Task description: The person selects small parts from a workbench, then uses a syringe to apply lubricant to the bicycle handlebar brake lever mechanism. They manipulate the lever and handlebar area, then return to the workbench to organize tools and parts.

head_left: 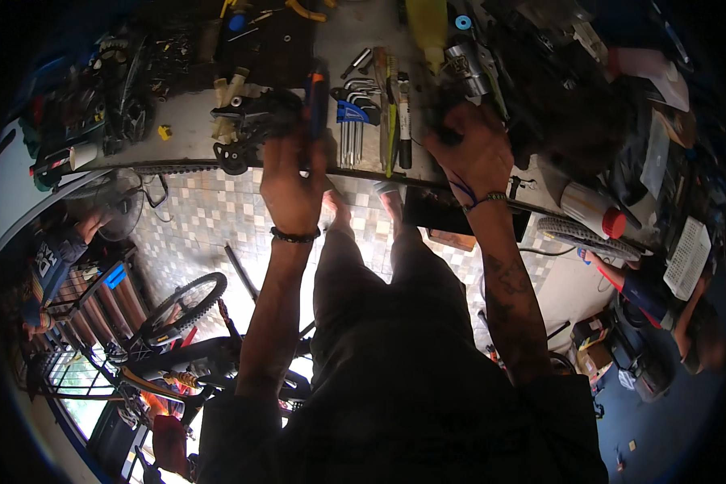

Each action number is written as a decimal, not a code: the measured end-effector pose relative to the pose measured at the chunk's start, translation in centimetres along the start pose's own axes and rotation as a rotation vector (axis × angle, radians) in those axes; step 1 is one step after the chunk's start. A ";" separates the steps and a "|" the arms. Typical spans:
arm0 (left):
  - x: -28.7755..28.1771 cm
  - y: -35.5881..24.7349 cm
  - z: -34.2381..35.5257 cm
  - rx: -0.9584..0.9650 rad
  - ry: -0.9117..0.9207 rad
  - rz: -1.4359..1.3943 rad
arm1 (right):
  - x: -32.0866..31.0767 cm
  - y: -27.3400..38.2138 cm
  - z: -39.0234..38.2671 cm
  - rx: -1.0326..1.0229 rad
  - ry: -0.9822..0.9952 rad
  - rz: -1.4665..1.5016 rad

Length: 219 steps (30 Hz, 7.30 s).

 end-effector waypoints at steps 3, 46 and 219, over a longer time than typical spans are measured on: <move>-0.4 -0.8 0.9 0.112 0.025 0.063 | -0.2 -0.3 0.1 -0.037 -0.015 0.046; -3.2 15.8 16.9 0.038 0.119 0.066 | -8.2 -5.5 -8.5 0.153 -0.030 0.247; -40.9 33.3 -13.4 -0.498 -1.021 -2.005 | 24.9 63.5 -28.5 -0.705 1.265 0.815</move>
Point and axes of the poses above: each hand's wrist, its own z-axis towards the middle knuckle, its own x-axis out of the palm, y = z × x, the point moved 4 cm from there along z, towards the middle knuckle, and after that the axes turned 11 degrees about x, right-handed, at the moved point
